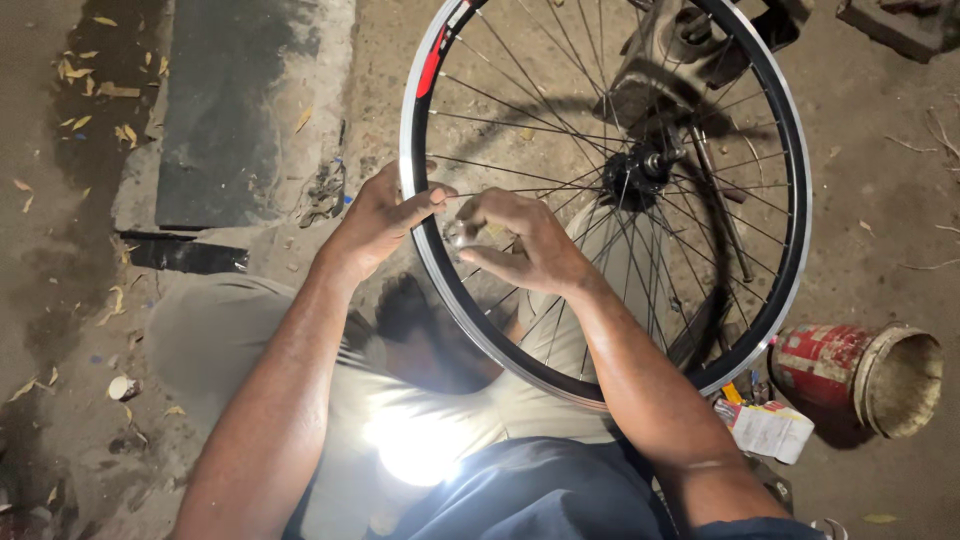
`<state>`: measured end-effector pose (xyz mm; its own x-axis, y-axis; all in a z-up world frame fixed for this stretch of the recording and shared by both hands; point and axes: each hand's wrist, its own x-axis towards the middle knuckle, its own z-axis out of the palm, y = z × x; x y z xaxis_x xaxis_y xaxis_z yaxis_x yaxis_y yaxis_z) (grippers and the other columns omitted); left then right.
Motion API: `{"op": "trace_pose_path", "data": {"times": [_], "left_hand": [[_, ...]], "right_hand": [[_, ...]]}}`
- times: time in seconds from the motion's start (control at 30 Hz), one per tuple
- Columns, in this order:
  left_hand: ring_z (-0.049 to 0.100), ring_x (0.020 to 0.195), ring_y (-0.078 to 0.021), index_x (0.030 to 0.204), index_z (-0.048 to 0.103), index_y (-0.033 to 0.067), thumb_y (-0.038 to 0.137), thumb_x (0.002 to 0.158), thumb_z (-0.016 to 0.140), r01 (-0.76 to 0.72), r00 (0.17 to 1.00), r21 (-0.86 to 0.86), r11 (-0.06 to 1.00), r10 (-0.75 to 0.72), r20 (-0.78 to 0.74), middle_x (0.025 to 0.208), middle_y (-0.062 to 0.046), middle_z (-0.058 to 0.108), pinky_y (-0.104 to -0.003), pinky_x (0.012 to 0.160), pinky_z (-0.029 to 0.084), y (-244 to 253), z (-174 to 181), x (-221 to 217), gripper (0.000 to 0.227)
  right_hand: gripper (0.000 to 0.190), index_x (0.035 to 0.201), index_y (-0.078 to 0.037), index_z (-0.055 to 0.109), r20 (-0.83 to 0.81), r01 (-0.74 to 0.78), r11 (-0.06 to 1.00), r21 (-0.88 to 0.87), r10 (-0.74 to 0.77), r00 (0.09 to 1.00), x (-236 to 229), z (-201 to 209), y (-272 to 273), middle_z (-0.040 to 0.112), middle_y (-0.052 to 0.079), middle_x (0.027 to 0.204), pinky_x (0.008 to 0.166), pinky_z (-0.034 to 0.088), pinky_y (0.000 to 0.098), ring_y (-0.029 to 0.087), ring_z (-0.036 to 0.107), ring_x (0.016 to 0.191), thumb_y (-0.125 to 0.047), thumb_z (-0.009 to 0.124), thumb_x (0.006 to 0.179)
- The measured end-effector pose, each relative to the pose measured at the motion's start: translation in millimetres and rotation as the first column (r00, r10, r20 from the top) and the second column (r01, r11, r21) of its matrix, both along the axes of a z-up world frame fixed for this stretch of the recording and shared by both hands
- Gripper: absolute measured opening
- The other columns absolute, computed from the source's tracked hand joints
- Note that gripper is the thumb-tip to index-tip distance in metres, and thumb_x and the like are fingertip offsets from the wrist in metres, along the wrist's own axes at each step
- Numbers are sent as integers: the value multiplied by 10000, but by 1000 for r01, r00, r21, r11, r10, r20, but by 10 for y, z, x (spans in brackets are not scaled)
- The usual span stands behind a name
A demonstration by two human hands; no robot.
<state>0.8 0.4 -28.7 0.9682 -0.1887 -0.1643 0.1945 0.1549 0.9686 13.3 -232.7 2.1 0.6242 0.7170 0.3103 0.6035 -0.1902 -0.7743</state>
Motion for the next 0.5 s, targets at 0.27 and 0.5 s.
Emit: {"op": "trace_pose_path", "data": {"times": [0.27,0.5], "left_hand": [[636,1047,-184,1291,578,-21,424,884,815,-5,1000,86,996,4,16,1123,-120,685,-351,906,524,3,-56,10,648],[699,1105,-194,1313,529,-25,423,851,791,15,1000,17,1000,-15,-18,1125,-122,751,-335,978,543,-31,65,19,695]], "right_hand": [[534,1363,-125,531,112,227,820,-525,-198,974,-24,-26,190,713,97,859,716,562,416,276,719,800,-169,750,879],[633,1336,-197,550,587,247,965,-84,-153,795,-27,-229,10,734,35,1147,869,561,430,190,724,975,-385,777,775]]}}
